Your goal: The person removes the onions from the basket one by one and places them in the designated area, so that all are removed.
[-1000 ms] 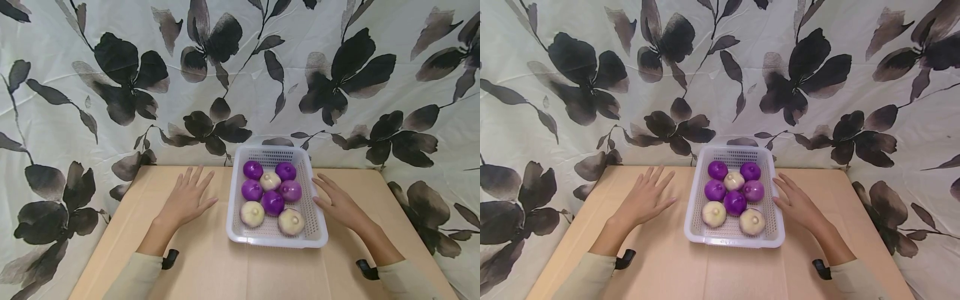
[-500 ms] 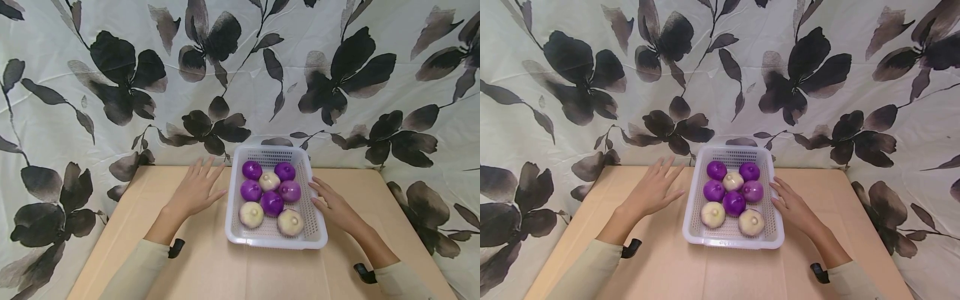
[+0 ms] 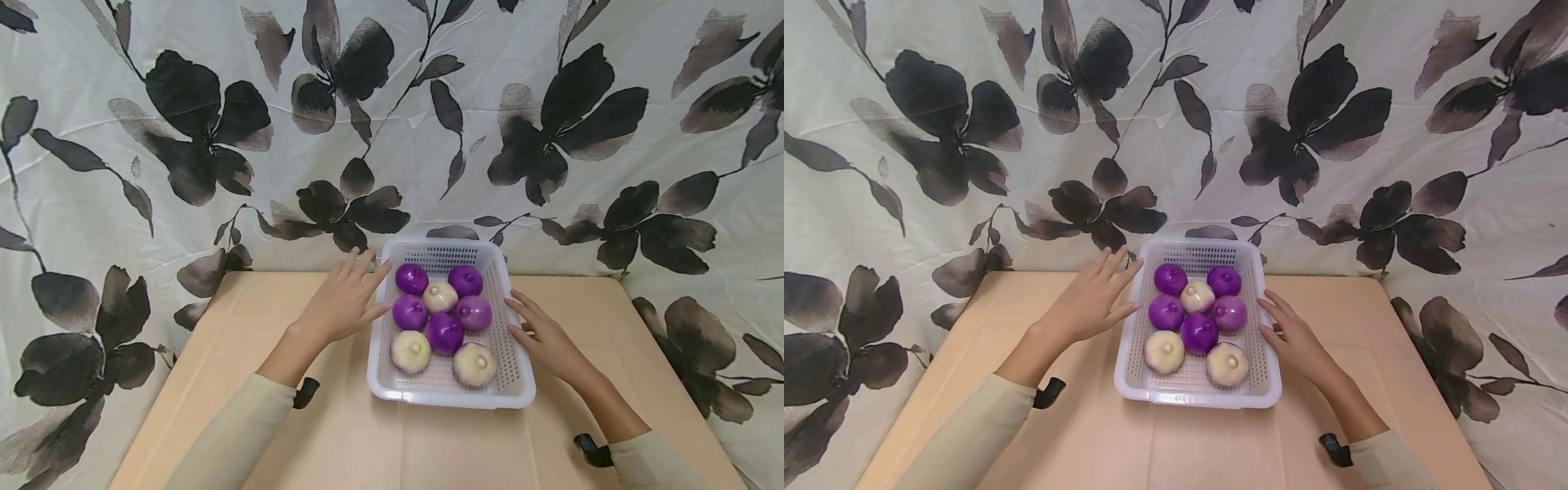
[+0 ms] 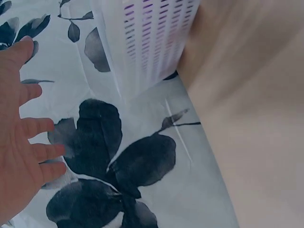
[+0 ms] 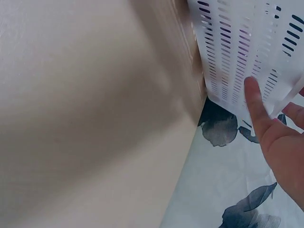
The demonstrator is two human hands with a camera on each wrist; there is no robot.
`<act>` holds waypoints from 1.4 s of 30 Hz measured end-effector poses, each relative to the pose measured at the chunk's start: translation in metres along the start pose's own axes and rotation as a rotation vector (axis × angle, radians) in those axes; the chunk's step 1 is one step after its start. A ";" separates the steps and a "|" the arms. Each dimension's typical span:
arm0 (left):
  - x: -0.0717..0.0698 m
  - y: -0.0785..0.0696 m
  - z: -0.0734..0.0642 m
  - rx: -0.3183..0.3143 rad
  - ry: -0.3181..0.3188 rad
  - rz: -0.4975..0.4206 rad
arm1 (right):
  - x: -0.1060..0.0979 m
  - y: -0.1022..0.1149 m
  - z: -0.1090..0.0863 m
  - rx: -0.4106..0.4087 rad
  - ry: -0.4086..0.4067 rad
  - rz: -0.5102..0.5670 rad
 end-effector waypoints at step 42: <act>0.038 -0.031 0.061 0.153 0.226 -0.463 | -0.003 0.000 0.009 0.090 -0.006 0.095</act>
Point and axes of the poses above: each hand's wrist, its own z-axis towards the middle knuckle, its own x-axis out of the palm, y = z × x, the point moved 1 cm from there along z, towards the middle knuckle, and after that the axes turned 3 degrees about y, right-handed, at the moved point
